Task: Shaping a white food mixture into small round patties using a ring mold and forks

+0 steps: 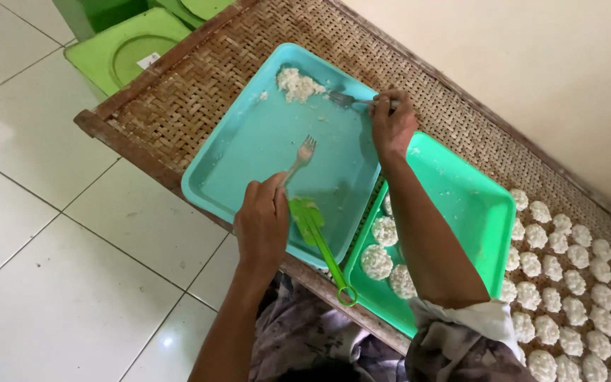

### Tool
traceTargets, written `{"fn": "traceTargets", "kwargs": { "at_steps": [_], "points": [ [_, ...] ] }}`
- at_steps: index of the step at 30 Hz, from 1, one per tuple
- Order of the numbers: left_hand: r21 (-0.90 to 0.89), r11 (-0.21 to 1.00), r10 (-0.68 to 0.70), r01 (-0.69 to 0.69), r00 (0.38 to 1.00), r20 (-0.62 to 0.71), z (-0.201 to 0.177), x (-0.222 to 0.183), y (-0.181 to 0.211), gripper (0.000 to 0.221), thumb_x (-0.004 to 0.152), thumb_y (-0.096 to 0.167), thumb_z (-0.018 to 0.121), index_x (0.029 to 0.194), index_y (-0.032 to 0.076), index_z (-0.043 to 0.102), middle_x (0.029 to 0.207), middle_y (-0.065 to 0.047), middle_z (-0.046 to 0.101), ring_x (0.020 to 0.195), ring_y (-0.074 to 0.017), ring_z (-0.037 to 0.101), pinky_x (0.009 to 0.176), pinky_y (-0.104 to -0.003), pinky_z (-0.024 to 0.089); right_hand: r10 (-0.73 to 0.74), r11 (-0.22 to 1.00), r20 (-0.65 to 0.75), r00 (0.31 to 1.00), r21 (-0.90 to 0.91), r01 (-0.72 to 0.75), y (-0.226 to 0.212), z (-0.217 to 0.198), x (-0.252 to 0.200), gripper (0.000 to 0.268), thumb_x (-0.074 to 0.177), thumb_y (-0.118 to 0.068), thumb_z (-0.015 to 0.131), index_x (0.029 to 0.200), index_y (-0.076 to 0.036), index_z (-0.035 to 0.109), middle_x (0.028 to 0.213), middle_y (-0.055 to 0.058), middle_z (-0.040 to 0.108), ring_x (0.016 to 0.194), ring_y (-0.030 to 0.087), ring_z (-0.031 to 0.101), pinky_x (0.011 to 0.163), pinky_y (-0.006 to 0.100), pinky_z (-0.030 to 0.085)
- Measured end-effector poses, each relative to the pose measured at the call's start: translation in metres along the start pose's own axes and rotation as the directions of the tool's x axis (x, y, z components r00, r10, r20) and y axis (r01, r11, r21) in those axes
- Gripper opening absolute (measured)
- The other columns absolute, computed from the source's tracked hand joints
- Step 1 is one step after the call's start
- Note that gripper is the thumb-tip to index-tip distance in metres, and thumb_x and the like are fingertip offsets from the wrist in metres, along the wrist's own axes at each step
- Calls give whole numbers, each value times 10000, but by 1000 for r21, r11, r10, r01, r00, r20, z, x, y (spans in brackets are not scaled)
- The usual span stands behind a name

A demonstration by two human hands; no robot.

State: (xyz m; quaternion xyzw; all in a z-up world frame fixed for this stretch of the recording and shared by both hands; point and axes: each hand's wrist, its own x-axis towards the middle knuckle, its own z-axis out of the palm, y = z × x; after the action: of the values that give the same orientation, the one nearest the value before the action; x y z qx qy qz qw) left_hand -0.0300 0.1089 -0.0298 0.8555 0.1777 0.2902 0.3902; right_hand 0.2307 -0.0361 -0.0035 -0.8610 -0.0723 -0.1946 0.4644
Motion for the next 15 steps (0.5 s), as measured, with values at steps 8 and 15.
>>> {"fn": "traceTargets", "kwargs": {
  "at_steps": [8, 15],
  "points": [
    [-19, 1000, 12, -12, 1000, -14, -4, 1, 4, 265, 1081, 206, 501, 1292, 200, 660, 859, -10, 521, 633, -272, 649, 501, -402, 563, 108, 985, -1, 994, 134, -107, 35, 35, 8, 142, 936, -254, 547, 926, -190, 674, 708, 41, 751, 613, 155, 722, 679, 345, 594],
    [-11, 1000, 22, -22, 999, -29, 0, 0, 0, 240, 1079, 209, 523, 1269, 184, 667, 859, -10, 527, 603, -246, 648, 484, -373, 561, 365, 678, 132, 921, 641, -360, 43, 37, 10, 134, 951, -97, 571, 1058, -17, 568, 978, 216, 739, 788, 238, 793, 748, 379, 722]
  ]
}}
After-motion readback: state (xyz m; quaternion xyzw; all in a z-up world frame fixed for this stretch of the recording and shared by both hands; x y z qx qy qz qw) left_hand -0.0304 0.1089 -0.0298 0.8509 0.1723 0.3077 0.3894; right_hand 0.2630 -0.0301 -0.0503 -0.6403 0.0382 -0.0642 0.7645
